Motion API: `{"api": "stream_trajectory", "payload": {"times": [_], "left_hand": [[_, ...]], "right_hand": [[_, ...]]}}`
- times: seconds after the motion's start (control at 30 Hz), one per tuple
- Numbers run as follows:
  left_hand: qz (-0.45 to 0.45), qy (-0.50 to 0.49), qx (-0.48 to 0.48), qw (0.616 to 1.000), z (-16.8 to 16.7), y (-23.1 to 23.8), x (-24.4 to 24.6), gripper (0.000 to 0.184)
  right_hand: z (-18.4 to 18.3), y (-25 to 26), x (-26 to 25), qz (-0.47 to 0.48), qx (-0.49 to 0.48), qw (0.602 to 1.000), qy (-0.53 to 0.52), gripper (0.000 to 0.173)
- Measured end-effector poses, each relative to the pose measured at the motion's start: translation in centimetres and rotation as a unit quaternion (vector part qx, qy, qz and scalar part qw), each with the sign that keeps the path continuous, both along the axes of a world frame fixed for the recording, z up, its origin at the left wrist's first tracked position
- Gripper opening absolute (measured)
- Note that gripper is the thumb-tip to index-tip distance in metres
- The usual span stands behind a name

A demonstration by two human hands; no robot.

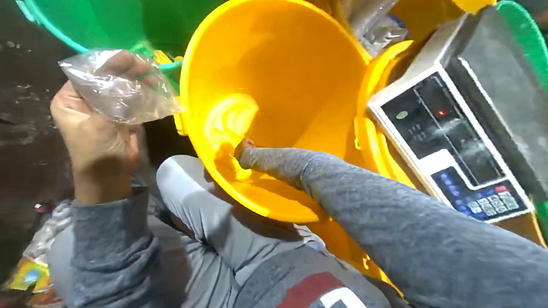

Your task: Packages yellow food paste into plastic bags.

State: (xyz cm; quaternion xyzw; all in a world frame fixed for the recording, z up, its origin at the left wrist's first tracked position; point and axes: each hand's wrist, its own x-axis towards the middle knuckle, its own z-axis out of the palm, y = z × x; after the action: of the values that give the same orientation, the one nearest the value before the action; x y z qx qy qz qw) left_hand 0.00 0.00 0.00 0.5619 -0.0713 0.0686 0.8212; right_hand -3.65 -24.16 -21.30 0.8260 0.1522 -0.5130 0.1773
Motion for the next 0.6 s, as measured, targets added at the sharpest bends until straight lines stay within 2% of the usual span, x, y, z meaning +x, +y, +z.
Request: {"api": "stream_trajectory", "payload": {"times": [0.03,0.07,0.1,0.17,0.2,0.23,0.27,0.3,0.37,0.43,0.5,0.6], "left_hand": [[-0.01,-0.008,-0.008,1.0,-0.1,0.3,0.5,0.023],[-0.021,-0.017,-0.009,1.0,-0.2,0.5,0.9,0.023],[-0.033,-0.028,-0.007,0.999,-0.2,0.8,1.3,0.024],[-0.036,-0.012,0.0,0.999,0.0,1.2,1.7,0.026],[-0.036,0.001,-0.008,0.999,-0.1,1.5,1.8,0.027],[-0.044,0.006,-0.019,0.999,-0.4,2.0,2.0,0.028],[-0.054,0.004,-0.029,0.998,-0.9,2.4,2.1,0.029],[-0.062,0.0,-0.033,0.998,-1.4,2.8,2.2,0.032],[-0.092,-0.008,-0.039,0.995,-2.4,3.7,2.4,0.043],[-0.117,-0.011,-0.029,0.993,-3.1,4.6,2.5,0.049],[-0.115,-0.011,-0.005,0.993,-3.3,5.1,2.6,0.046],[-0.125,-0.031,-0.009,0.992,-3.6,5.4,2.7,0.043]], "right_hand": [[-4.0,-1.1,-0.2,0.001,0.042,0.998,-0.037,0.025],[-5.8,-1.9,0.0,-0.008,0.074,0.996,-0.04,0.019],[-5.1,-1.9,0.8,-0.018,0.086,0.996,-0.021,0.02],[1.9,0.2,3.9,-0.019,-0.011,0.992,0.122,0.039],[3.9,0.2,5.0,0.002,-0.009,0.99,0.139,0.04],[3.9,-0.6,5.7,0.024,0.026,0.993,0.115,0.036],[2.1,-2.3,5.9,0.047,0.086,0.993,0.063,0.026],[0.8,-3.3,6.5,0.067,0.095,0.992,0.051,0.022],[0.5,-4.2,7.4,0.065,0.049,0.994,0.074,0.025],[0.7,-5.9,7.2,0.02,0.033,0.996,0.084,0.029],[-0.3,-8.6,5.5,-0.02,0.073,0.996,0.045,0.026],[0.4,-8.4,5.3,-0.025,0.049,0.994,0.094,0.032]]}}
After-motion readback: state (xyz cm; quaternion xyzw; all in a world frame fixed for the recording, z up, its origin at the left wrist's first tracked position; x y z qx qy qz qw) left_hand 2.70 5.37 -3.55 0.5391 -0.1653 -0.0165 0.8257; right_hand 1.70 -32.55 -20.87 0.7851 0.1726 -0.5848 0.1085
